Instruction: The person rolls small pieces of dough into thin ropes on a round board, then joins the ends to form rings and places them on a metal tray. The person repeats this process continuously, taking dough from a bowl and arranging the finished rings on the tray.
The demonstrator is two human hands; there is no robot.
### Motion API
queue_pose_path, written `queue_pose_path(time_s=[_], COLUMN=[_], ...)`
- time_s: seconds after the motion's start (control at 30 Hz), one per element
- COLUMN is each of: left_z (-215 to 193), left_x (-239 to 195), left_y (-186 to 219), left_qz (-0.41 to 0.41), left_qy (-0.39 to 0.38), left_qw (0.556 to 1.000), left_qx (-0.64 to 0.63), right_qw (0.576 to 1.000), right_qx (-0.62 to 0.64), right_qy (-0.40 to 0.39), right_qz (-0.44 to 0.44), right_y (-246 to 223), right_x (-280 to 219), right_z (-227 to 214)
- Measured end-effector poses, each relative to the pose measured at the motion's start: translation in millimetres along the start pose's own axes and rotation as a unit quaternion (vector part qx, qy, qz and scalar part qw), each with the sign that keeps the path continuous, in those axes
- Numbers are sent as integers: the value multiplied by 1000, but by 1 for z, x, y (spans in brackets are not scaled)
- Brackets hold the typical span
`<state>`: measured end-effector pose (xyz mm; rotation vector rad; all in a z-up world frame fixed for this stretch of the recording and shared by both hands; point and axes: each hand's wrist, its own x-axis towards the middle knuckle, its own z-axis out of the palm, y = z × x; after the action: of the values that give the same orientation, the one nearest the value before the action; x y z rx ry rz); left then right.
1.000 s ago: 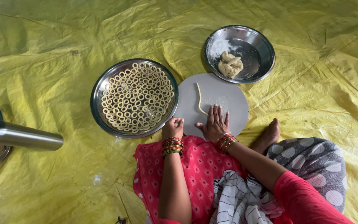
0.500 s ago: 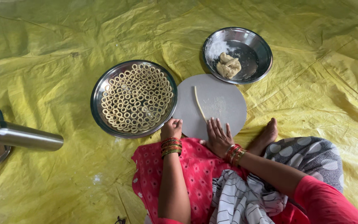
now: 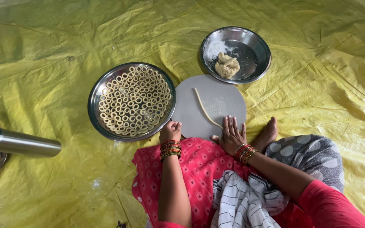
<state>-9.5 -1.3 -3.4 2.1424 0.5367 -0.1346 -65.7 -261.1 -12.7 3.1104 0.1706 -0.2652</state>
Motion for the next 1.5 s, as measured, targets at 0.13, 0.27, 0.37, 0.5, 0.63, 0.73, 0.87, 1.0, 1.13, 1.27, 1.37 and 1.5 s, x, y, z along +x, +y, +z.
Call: queue_pose_path(time_s=[0.13,0.27,0.37,0.5,0.63,0.73,0.87,1.0,1.13,1.27,1.37,1.5], left_z=[0,1,1,-2,-5,-4,-3,0,0,1,-1,0], left_x=[0,1,2,0,-3,-5,1,2,1,-1,0,1], left_y=[-1,-2,-3,0,2,1,4,-1,-4,-7,-9,-6], left_qz=[-6,1,12,-9,2,-11,5,6,2,-6,-10,-10], left_qy=[-6,-1,4,-8,-2,-9,-9,1,8,-3,0,-1], left_qw=[1000,1000,1000,1000,1000,1000,1000,1000,1000,1000,1000,1000], left_qx=[-4,-6,4,10,6,8,14,14,13,24,20,17], right_qw=[996,996,993,990,961,979,982,986,986,995,994,991], right_qx=[-21,-1,-3,2,-19,84,120,18,59,14,32,3], right_qy=[-77,-77,-113,-143,-252,-138,-97,-165,-142,-98,-104,-110], right_qz=[-30,46,23,9,114,126,105,14,-71,-3,8,-74], right_y=[6,12,10,10,37,80,103,60,22,11,10,10], right_x=[-1,-5,-9,-8,16,34,37,8,-8,-4,-2,-5], right_z=[-6,-16,-21,-34,-63,-83,-87,-55,-36,-35,-36,-33])
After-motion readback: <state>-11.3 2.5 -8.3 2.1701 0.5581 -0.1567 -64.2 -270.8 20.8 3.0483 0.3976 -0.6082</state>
